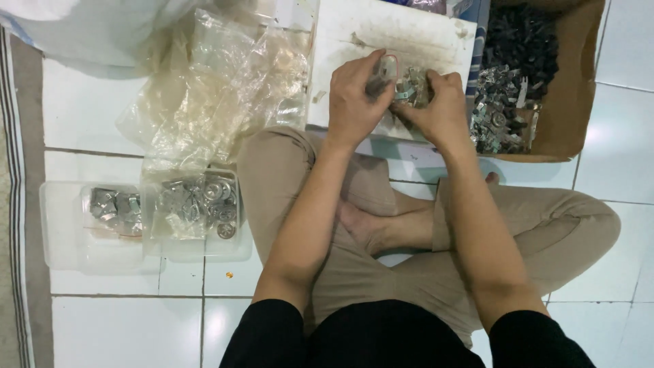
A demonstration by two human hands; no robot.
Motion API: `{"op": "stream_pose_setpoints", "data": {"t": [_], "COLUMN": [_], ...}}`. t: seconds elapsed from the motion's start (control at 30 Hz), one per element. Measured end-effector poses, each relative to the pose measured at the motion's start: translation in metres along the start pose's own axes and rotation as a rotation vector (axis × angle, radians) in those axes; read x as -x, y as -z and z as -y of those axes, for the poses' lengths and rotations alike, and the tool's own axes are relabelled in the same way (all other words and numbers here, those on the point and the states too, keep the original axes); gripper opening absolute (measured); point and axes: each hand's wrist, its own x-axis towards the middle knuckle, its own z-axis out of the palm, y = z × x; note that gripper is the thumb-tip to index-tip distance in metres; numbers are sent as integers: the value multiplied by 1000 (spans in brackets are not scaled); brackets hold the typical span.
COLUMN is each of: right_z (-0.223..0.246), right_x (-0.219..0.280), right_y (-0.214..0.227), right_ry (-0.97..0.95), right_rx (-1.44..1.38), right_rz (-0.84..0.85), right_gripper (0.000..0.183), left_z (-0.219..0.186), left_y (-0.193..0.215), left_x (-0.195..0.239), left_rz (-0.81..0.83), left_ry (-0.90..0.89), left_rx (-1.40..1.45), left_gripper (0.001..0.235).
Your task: The person sits cross-legged on the floor and sorts small metal parts from a cardboard box onto a white board. They pick up handfuls of parts, separate them by hand, and place selected pieces onto the board while leaving the rest in the box.
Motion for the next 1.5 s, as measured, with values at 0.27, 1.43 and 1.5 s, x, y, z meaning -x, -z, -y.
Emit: {"op": "stream_pose_setpoints", "data": {"t": [0.27, 1.43, 1.5], "right_z": [-14, 85, 95], "right_x": [-13, 6, 8], "right_y": [-30, 53, 56], "right_ry": [268, 43, -38], "right_rx": [-178, -271, -212], "right_rz": [-286, 14, 44], "right_gripper": [37, 7, 7], "left_z": [-2, 14, 15], "left_y": [3, -12, -11], "left_x": [-2, 7, 7], "left_rz": [-19, 63, 77], "left_ry": [-17, -27, -10], "left_rx": [78, -64, -77], "left_gripper": [44, 56, 60]}}
